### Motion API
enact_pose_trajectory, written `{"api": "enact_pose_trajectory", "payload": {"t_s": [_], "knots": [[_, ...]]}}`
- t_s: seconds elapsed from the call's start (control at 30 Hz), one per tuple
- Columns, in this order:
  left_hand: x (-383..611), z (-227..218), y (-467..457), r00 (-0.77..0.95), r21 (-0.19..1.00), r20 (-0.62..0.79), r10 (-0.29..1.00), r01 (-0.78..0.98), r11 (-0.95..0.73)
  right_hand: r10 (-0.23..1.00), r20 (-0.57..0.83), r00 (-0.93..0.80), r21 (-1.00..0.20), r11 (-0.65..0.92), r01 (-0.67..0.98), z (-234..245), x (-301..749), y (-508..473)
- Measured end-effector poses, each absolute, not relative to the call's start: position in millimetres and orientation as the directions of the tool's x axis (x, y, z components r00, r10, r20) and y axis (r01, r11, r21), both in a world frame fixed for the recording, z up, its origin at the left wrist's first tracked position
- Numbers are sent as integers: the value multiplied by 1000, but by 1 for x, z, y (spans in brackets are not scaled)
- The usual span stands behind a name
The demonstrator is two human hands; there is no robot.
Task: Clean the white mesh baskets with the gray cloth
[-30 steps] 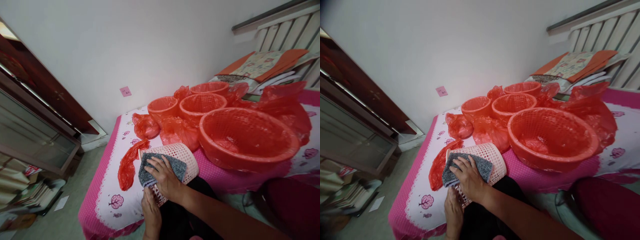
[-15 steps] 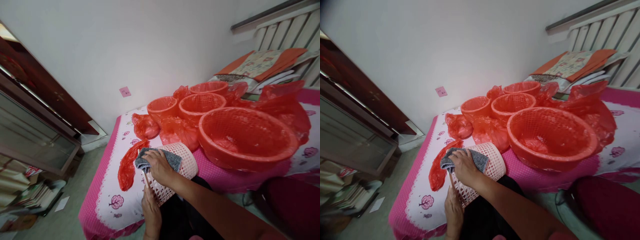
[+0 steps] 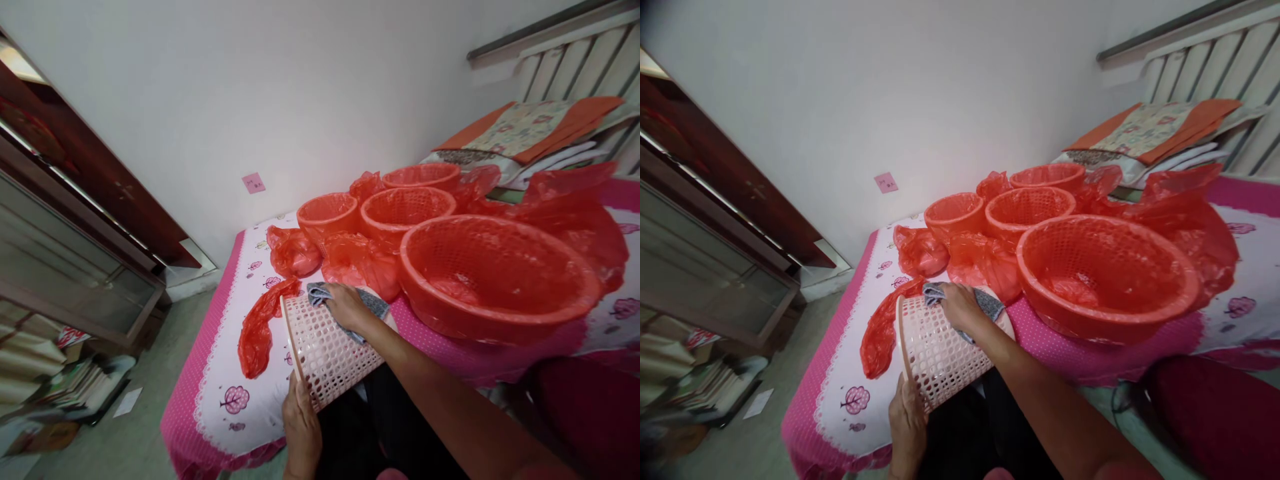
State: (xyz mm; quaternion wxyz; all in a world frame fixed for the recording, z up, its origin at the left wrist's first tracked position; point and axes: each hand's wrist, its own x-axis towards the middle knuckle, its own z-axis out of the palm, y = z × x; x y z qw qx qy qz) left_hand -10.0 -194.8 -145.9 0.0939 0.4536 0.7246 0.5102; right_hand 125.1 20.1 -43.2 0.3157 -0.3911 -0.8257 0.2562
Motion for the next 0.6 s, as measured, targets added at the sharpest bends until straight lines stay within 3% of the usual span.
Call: {"api": "enact_pose_trajectory", "payload": {"t_s": [0.43,0.6], "knots": [[-17,-137,-190,-628,937,211,749,348,28,831,440,-342,-685,556,471,-80,156,23],[-20,-138,-200,-624,929,199,756,365,56,828,453,-331,-682,561,469,-87,159,21]]}}
